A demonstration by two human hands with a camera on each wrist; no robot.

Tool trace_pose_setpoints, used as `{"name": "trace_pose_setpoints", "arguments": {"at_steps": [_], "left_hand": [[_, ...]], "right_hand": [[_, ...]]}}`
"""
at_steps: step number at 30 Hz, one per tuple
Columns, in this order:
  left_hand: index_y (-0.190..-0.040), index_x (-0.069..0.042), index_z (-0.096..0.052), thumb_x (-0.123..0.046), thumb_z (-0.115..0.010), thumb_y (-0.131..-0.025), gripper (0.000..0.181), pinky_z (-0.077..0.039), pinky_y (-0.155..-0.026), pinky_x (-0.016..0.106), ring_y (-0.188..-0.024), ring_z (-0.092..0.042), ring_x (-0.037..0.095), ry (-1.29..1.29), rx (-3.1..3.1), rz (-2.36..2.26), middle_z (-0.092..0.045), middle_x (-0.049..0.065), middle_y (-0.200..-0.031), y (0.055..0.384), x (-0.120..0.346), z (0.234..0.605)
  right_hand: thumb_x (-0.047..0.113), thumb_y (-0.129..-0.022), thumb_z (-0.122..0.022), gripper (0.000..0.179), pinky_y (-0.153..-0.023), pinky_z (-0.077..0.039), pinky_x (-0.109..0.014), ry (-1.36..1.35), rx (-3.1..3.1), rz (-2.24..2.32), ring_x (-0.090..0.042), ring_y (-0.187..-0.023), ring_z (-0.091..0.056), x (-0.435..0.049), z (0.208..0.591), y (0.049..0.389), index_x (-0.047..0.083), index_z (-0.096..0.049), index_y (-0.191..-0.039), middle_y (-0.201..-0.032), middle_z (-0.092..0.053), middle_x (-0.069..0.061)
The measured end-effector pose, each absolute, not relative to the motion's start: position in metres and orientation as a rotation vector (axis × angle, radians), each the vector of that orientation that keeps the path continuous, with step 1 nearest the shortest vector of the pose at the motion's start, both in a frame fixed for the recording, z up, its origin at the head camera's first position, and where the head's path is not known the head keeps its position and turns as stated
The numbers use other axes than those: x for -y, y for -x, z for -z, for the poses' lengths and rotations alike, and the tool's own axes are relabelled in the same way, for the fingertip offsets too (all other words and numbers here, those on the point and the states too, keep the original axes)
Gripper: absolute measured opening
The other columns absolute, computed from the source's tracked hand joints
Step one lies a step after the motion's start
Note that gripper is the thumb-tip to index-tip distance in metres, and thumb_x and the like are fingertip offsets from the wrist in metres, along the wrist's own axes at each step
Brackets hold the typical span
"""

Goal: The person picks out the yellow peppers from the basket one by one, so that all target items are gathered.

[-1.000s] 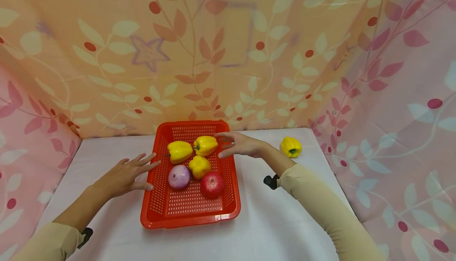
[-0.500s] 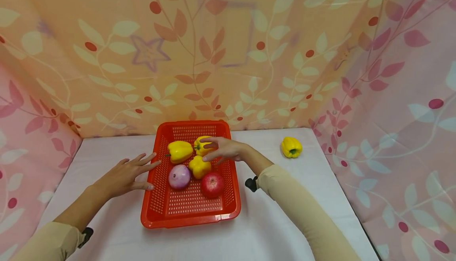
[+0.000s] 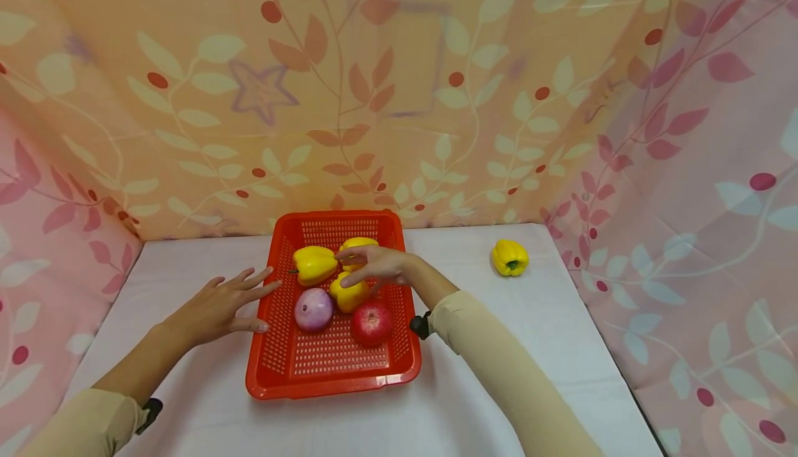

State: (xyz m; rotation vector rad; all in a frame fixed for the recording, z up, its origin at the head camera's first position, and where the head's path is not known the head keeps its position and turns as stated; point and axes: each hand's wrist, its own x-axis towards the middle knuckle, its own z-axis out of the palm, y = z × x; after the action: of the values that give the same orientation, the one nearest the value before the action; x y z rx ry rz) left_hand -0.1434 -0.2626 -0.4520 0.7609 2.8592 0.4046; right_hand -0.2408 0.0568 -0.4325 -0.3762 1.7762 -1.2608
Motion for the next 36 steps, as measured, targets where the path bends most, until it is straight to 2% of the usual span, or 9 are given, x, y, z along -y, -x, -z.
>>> {"name": "trace_pose_setpoints", "arguments": {"at_steps": [4, 9, 16, 24, 30, 36], "left_hand": [[-0.139, -0.023, -0.043, -0.058, -0.065, -0.075, 0.077, -0.017, -0.097, 0.07, -0.134, -0.022, 0.042, -0.756, -2.859, -0.407, -0.03, 0.01, -0.149, 0.143, 0.263, 0.452], [-0.14, -0.023, -0.042, -0.058, -0.065, -0.075, 0.077, -0.017, -0.097, 0.07, -0.135, -0.022, 0.042, -0.764, -2.859, -0.411, -0.029, 0.01, -0.149, 0.142, 0.262, 0.45], [-0.139, -0.022, -0.044, -0.058, -0.065, -0.074, 0.077, -0.018, -0.096, 0.071, -0.133, -0.024, 0.043, -0.788, -2.875, -0.419, -0.031, 0.012, -0.148, 0.141, 0.262, 0.45], [-0.14, -0.024, -0.042, -0.058, -0.064, -0.075, 0.077, -0.016, -0.097, 0.071, -0.135, -0.021, 0.042, -0.747, -2.849, -0.426, -0.028, 0.009, -0.149, 0.143, 0.262, 0.451], [-0.14, -0.023, -0.041, -0.059, -0.064, -0.075, 0.077, -0.016, -0.097, 0.07, -0.134, -0.023, 0.042, -0.741, -2.844, -0.421, -0.028, 0.009, -0.149, 0.142, 0.261, 0.451], [-0.14, -0.023, -0.042, -0.059, -0.063, -0.075, 0.077, -0.017, -0.097, 0.07, -0.133, -0.025, 0.043, -0.755, -2.85, -0.415, -0.029, 0.01, -0.149, 0.141, 0.261, 0.449]], "right_hand": [[0.029, -0.077, -0.074, 0.068, -0.092, -0.043, -0.052, 0.377, -1.813, 1.215, -0.024, -0.126, -0.04, -0.055, 0.436, 0.242, 0.023, -0.044, -0.138, -0.142, -0.04, -0.002], [0.026, -0.077, -0.074, 0.072, -0.093, -0.042, -0.054, 0.365, -1.836, 1.155, -0.027, -0.124, -0.041, -0.055, 0.442, 0.243, 0.019, -0.041, -0.14, -0.145, -0.037, -0.005], [0.016, -0.076, -0.074, 0.062, -0.095, -0.042, -0.047, 0.374, -1.908, 1.045, -0.022, -0.114, -0.043, -0.051, 0.448, 0.246, 0.026, -0.05, -0.133, -0.127, -0.048, 0.001], [0.007, -0.075, -0.072, 0.058, -0.092, -0.044, -0.045, 0.339, -1.955, 0.982, -0.024, -0.109, -0.043, -0.046, 0.449, 0.246, 0.034, -0.057, -0.124, -0.121, -0.049, 0.001], [0.0, -0.077, -0.068, 0.064, -0.091, -0.044, -0.044, 0.312, -1.931, 0.998, -0.026, -0.108, -0.043, -0.044, 0.454, 0.247, 0.028, -0.052, -0.132, -0.124, -0.045, -0.001], [0.006, -0.08, -0.068, 0.062, -0.091, -0.044, -0.046, 0.34, -1.945, 0.944, -0.026, -0.108, -0.042, -0.042, 0.455, 0.248, 0.028, -0.048, -0.135, -0.123, -0.044, -0.002]]}}
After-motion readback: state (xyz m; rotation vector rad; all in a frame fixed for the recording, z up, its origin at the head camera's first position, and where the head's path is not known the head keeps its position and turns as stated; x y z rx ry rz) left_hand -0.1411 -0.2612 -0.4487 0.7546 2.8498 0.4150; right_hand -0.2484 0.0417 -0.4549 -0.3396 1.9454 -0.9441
